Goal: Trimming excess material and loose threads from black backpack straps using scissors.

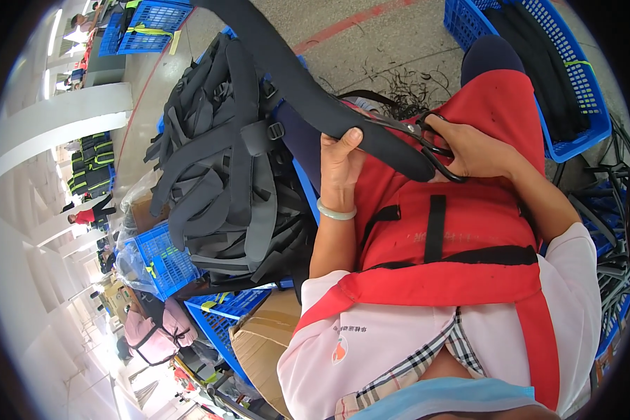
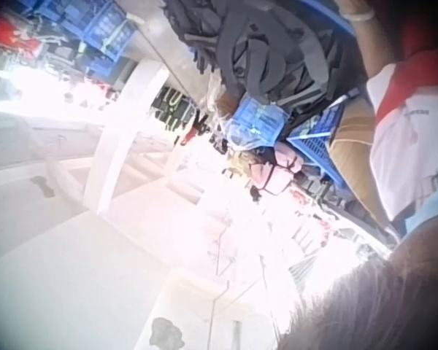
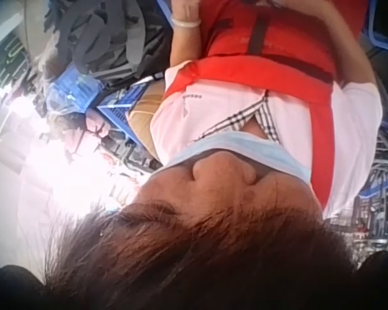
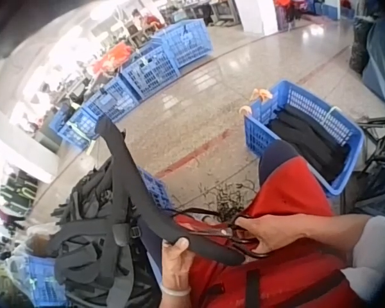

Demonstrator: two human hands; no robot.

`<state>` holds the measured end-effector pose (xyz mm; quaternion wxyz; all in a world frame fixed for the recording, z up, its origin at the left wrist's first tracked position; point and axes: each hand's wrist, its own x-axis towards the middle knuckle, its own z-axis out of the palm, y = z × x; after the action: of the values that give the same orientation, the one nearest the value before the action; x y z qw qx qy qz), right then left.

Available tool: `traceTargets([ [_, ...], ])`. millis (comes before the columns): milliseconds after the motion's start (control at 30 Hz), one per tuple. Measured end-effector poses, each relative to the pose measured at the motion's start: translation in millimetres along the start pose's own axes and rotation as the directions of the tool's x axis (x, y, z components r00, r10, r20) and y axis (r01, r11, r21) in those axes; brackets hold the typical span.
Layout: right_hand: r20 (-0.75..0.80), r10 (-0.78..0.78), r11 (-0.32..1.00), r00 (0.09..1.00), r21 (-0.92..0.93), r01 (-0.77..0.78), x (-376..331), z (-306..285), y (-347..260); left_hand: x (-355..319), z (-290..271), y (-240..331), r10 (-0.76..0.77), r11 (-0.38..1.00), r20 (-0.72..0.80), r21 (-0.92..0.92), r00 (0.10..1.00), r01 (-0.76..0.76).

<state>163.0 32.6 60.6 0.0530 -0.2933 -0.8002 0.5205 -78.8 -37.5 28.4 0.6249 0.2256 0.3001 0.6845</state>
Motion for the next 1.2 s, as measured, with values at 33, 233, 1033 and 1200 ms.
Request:
traceTargets([
  [33,0.011,0.005,1.0,1.0,0.001,-0.005,-1,1,1,0,-1,0,-0.001,1.0,0.001,-0.001,1.0,0.001],
  [233,-0.102,-0.065,0.998,0.993,-0.014,0.063,5,13,9,-4,3,-7,-0.034,0.997,0.011,0.068,0.999,0.033],
  [1033,-0.094,0.113,0.988,0.989,0.113,-0.102,10,18,4,-5,4,-18,-0.061,0.998,-0.041,-0.02,0.997,0.061],
  [1200,-0.169,0.06,0.995,0.984,0.086,-0.046,10,22,13,-6,6,-21,-0.124,0.992,-0.038,-0.03,0.991,0.123],
])
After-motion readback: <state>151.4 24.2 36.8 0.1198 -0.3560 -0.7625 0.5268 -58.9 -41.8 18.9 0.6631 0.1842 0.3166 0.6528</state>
